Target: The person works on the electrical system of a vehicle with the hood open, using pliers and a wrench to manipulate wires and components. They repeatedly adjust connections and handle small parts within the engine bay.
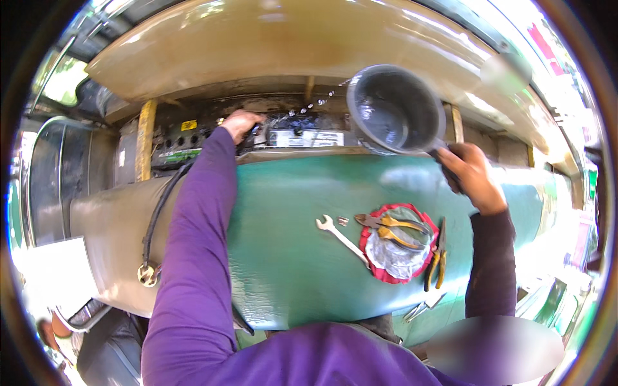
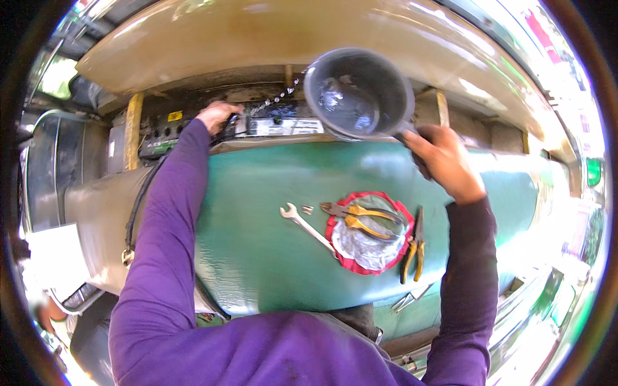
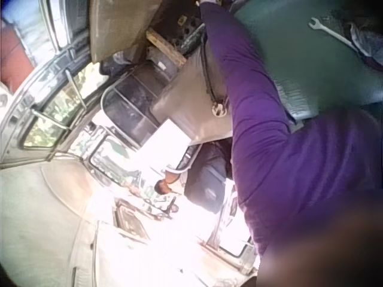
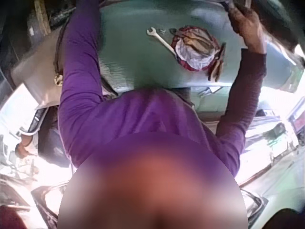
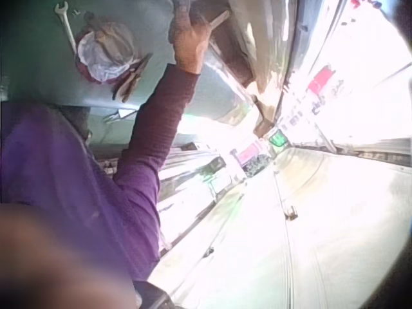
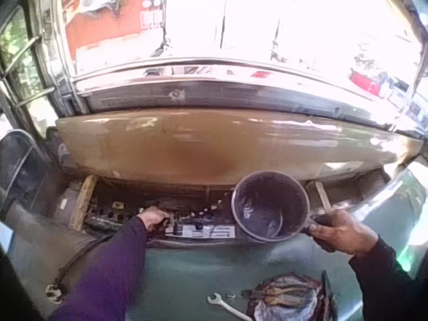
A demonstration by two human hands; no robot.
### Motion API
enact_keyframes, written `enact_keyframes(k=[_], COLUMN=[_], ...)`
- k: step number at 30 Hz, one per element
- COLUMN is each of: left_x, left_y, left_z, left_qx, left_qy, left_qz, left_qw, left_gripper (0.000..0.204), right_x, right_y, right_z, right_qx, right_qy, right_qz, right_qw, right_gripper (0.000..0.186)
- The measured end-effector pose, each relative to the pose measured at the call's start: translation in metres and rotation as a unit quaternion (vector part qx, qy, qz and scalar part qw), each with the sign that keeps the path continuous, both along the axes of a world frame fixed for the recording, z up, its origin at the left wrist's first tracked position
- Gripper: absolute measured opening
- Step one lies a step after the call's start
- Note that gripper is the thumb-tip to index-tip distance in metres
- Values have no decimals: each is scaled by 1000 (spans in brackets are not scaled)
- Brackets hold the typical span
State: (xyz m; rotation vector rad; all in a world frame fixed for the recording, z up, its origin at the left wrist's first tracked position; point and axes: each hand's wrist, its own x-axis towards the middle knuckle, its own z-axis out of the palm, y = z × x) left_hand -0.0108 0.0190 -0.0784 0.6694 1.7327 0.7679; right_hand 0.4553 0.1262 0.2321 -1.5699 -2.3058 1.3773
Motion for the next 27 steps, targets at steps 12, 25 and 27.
enact_keyframes(k=[12, 25, 27], left_x=[-20, -58, -51], left_y=[8, -13, -18], left_z=[-24, -14, -13], left_qx=[-6, -85, -47], left_qy=[284, 513, 487], left_qz=[-93, -294, -249], left_qw=[954, 802, 836], left_gripper=[68, 41, 44], right_x=[428, 614, 618], right_y=[-186, -353, -367], right_z=[48, -346, -396], right_qx=[123, -66, -55], right_qy=[64, 14, 16], right_qz=[-534, -805, -798], right_qw=[834, 590, 600], right_gripper=[39, 25, 33])
